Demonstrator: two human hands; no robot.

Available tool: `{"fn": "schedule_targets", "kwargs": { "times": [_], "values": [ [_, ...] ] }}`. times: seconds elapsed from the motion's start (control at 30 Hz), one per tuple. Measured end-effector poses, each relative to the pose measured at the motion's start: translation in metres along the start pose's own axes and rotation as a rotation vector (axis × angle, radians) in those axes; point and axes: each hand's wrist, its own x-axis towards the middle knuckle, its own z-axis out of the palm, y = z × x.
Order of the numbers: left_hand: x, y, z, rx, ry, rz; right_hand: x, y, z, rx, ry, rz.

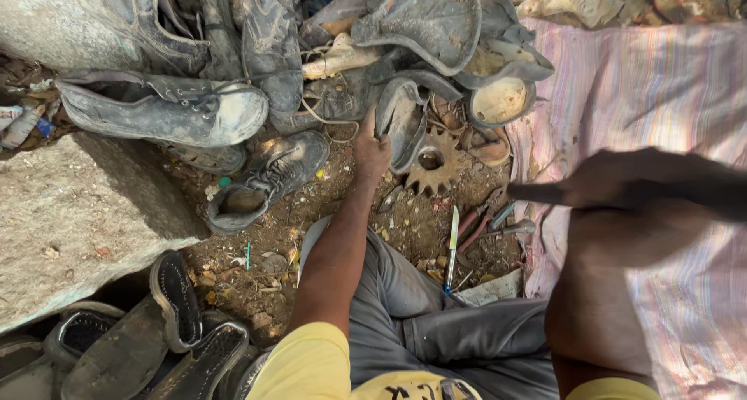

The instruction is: The person sits on the ground and uses a hammer and a knife to separate the sole from a shoe. They repeatedly strike the shoe with the hammer and pry at the sole with the knife, then set the shoe aside and pick up another one to continue the process.

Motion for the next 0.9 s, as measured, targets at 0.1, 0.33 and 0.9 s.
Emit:
{"fn": "schedule_targets", "kwargs": {
  "times": [0.1,0.33,0.9],
  "values": [
    [-0.012,0.008,-0.011,0.000,-0.119,-0.262,0.005,0.041,-0.010,0.388,0.067,-0.082],
    [-0.008,-0.032,0.006,-0.030,0.027,0.082,-0.143,0.145,0.077,-0.466,-0.831,1.298],
    [0.002,-0.017,0.008,-0.059,-0.007,-0.005,-0.055,0.097,0.036,-0.068,-0.266,0.381]
  ]
}}
